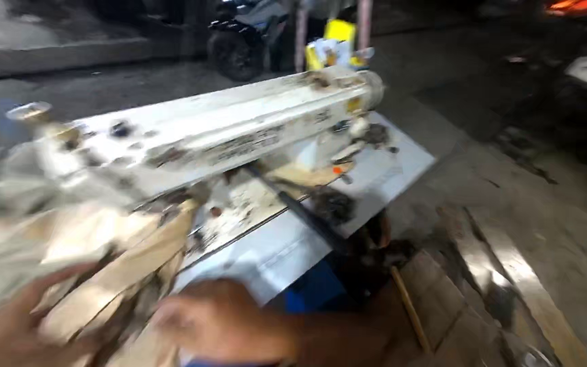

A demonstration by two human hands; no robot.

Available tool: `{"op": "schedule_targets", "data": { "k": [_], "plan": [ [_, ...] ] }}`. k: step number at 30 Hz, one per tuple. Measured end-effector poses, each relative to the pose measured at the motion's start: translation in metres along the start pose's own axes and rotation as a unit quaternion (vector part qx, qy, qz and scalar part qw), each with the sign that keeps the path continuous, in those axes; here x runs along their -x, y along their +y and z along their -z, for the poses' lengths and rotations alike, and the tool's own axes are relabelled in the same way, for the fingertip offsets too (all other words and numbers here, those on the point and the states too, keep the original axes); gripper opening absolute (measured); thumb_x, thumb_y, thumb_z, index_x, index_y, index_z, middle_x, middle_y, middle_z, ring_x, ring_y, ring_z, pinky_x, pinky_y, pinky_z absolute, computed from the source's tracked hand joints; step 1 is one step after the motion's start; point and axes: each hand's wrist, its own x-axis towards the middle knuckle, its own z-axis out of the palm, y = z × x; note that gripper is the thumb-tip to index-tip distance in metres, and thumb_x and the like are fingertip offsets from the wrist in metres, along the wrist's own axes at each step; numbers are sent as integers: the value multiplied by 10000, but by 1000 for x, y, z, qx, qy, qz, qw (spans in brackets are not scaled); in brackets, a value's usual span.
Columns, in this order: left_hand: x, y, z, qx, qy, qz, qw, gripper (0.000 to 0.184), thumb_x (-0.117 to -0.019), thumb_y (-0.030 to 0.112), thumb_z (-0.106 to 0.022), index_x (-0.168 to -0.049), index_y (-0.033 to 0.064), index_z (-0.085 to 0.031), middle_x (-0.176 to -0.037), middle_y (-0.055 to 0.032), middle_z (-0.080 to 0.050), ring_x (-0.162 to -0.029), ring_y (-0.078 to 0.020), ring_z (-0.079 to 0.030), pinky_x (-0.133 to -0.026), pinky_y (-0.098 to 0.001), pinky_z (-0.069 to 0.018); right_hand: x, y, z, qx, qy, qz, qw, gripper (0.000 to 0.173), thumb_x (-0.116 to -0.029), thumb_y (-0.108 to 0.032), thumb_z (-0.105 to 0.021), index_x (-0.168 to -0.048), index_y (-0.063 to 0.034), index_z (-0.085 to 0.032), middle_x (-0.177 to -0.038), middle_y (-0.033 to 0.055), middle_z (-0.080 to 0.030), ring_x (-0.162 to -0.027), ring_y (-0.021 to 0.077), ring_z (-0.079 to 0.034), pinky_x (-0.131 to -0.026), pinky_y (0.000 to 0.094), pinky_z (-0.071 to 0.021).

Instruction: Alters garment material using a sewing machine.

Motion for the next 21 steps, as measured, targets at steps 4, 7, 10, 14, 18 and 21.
{"op": "schedule_targets", "data": {
  "k": [4,7,10,14,18,21],
  "plan": [
    [21,64,5,-98,45,102,989,778,-791,264,-898,-1469,208,-520,-1144,-166,-708,-993,-353,-697,-847,-649,-542,-6,19,-12,-203,-45,-136,969,214,-975,-37,-634,-1138,83,-701,-999,165,-741,-828,151,-741,-721,294,-633],
    [24,64,4,-131,83,65,986,679,-839,292,-838,-1449,205,-553,-1041,-164,-735,-900,-373,-714,-791,-676,-550,7,19,-36,-214,-39,-122,968,230,-968,-73,-651,-1147,60,-705,-956,124,-754,-781,120,-743,-655,281,-641],
    [30,60,0,-118,86,15,989,664,-876,254,-795,-1476,191,-516,-1046,-152,-738,-893,-338,-723,-790,-628,-568,11,8,-52,-247,-27,-116,962,242,-968,-54,-644,-1164,78,-694,-951,125,-751,-760,110,-743,-640,263,-641],
    [29,62,0,-102,59,11,993,688,-910,229,-757,-1523,237,-445,-979,-114,-735,-816,-259,-716,-743,-545,-587,-3,-4,-56,-349,25,-228,909,210,-994,-24,-617,-1168,81,-674,-893,127,-722,-648,134,-715,-552,272,-630],
    [28,56,3,-38,43,-8,998,757,-913,147,-749,-1555,262,-365,-1003,-71,-742,-827,-164,-723,-778,-427,-616,-17,-5,-64,-409,50,-281,867,149,-996,-20,-626,-1093,71,-692,-854,140,-710,-611,167,-699,-540,297,-625],
    [26,55,5,16,35,-5,999,675,-907,112,-759,-1488,266,-451,-1030,-38,-752,-846,-134,-735,-788,-370,-631,-27,-4,-66,-417,69,-317,849,78,-979,5,-637,-1004,61,-684,-804,137,-696,-574,176,-681,-510,303,-614]
  ]
}}
